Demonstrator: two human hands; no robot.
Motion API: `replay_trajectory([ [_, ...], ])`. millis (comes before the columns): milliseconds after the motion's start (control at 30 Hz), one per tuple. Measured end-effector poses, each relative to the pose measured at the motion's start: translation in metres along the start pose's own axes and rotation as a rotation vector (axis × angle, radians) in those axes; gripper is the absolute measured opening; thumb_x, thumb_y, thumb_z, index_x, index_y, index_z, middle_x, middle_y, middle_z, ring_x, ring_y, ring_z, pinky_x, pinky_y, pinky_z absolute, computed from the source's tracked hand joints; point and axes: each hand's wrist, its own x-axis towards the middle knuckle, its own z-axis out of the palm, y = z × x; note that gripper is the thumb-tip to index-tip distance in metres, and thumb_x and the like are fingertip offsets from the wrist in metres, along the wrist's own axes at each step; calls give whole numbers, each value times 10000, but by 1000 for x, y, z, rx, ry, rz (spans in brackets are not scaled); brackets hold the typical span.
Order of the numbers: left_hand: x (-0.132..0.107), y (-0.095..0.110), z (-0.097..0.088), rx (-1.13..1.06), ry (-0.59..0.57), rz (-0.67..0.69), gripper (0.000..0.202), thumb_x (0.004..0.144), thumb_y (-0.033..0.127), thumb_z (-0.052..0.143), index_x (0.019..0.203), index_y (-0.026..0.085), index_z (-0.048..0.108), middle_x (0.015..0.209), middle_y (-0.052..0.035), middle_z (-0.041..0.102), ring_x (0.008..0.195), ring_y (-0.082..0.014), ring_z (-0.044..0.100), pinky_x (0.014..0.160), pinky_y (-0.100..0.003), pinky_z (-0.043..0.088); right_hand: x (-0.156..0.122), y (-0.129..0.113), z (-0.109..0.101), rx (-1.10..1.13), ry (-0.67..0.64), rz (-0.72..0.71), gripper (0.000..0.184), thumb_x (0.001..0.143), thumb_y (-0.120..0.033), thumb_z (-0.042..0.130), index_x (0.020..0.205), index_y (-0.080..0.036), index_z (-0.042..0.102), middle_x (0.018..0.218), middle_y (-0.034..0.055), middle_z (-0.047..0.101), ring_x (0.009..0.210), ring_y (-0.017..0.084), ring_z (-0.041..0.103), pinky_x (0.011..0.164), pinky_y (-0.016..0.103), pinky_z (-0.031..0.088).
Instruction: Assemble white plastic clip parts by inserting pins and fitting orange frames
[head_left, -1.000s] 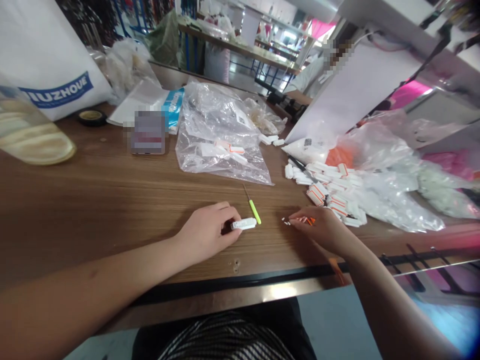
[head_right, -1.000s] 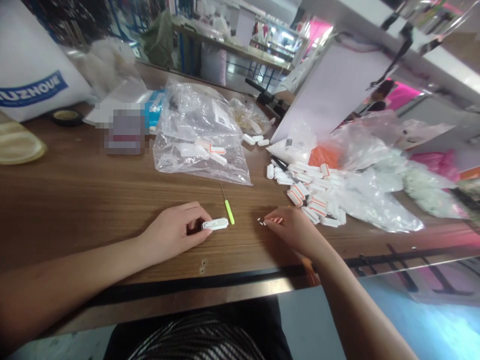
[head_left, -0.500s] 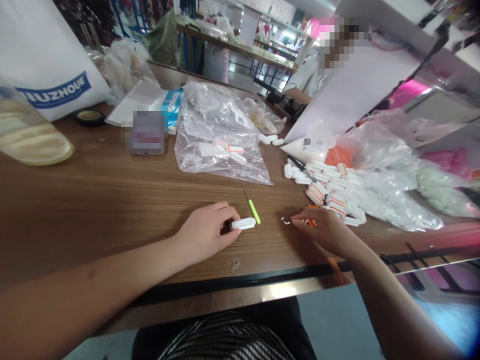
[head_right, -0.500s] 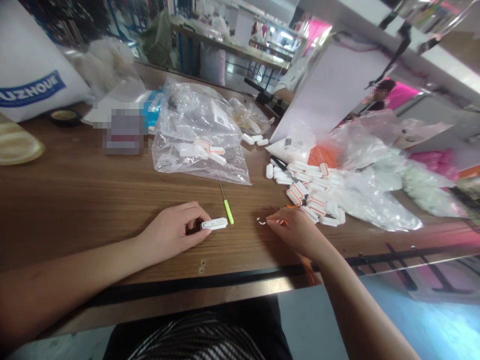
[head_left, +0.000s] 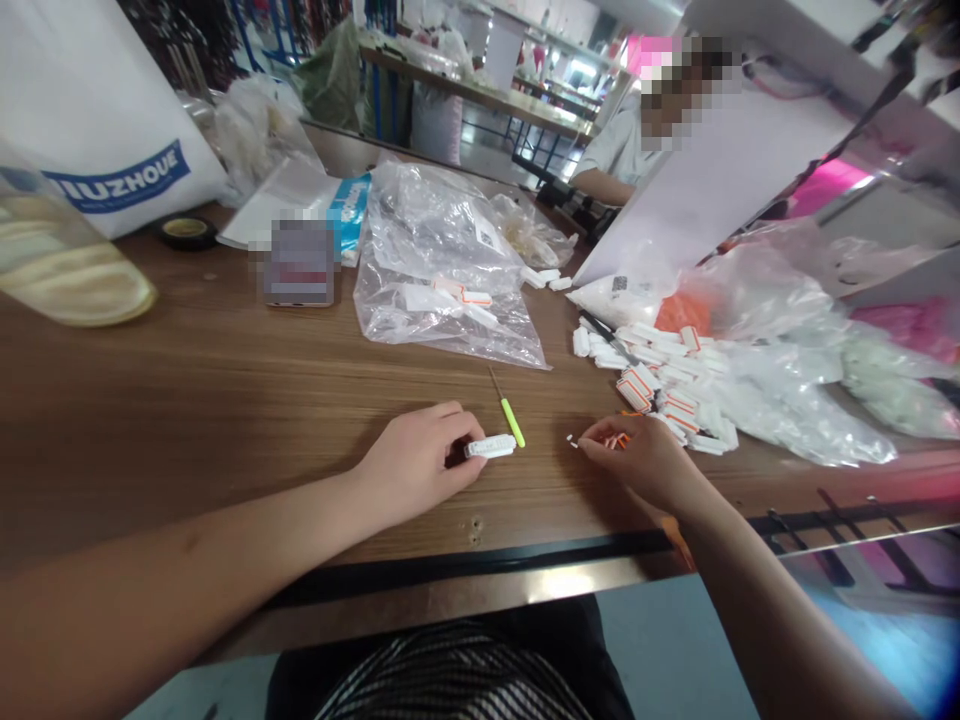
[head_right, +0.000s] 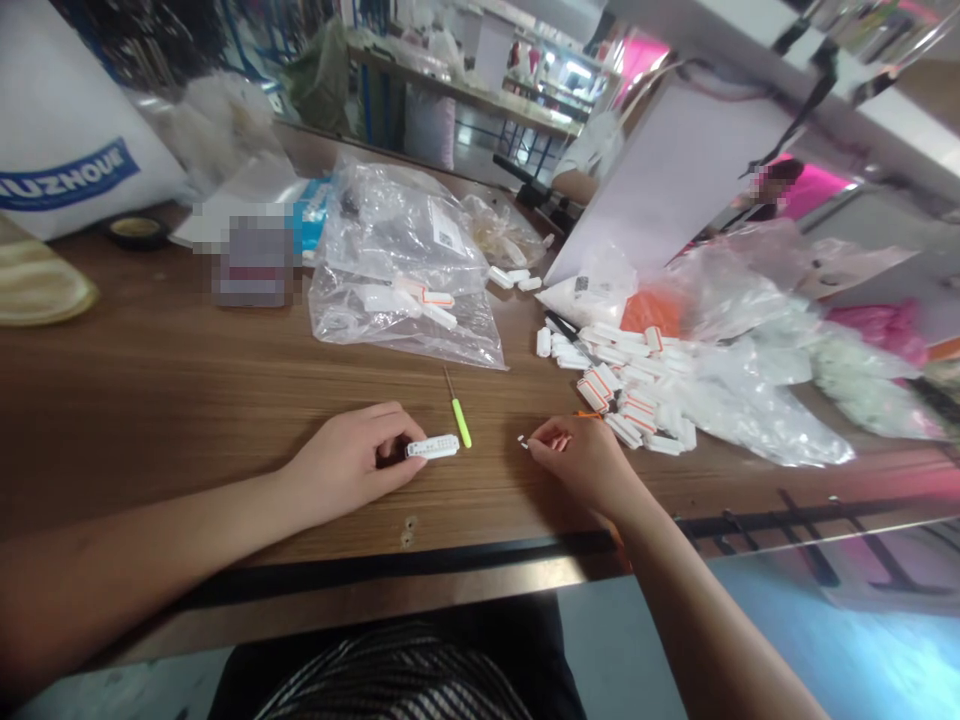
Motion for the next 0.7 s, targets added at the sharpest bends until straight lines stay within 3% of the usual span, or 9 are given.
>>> replay_trajectory([
  [167,0,-1,2,2,9,-8,77,838,270,608,883,219,645,777,23,569,639,-114,511,621,-269,385,0,-38,3,187,40,-222,134,812,-298,646,734,-203,700,736,13,713,695,166,637,653,279,471],
  [333,0,-1,3,0,34,5,72,841,270,613,880,221,649,764,23,570,648,-119,523,614,-266,383,7,-73,22,182,-16,-467,136,828,-220,644,696,-201,674,653,-19,650,650,132,582,739,311,444],
  [700,0,1,0,4,32,32,69,851,265,614,885,211,641,793,14,586,669,-129,536,633,-277,409,15,-74,37,192,-43,-485,137,830,-205,651,694,-194,671,617,-31,605,626,119,546,682,289,396],
])
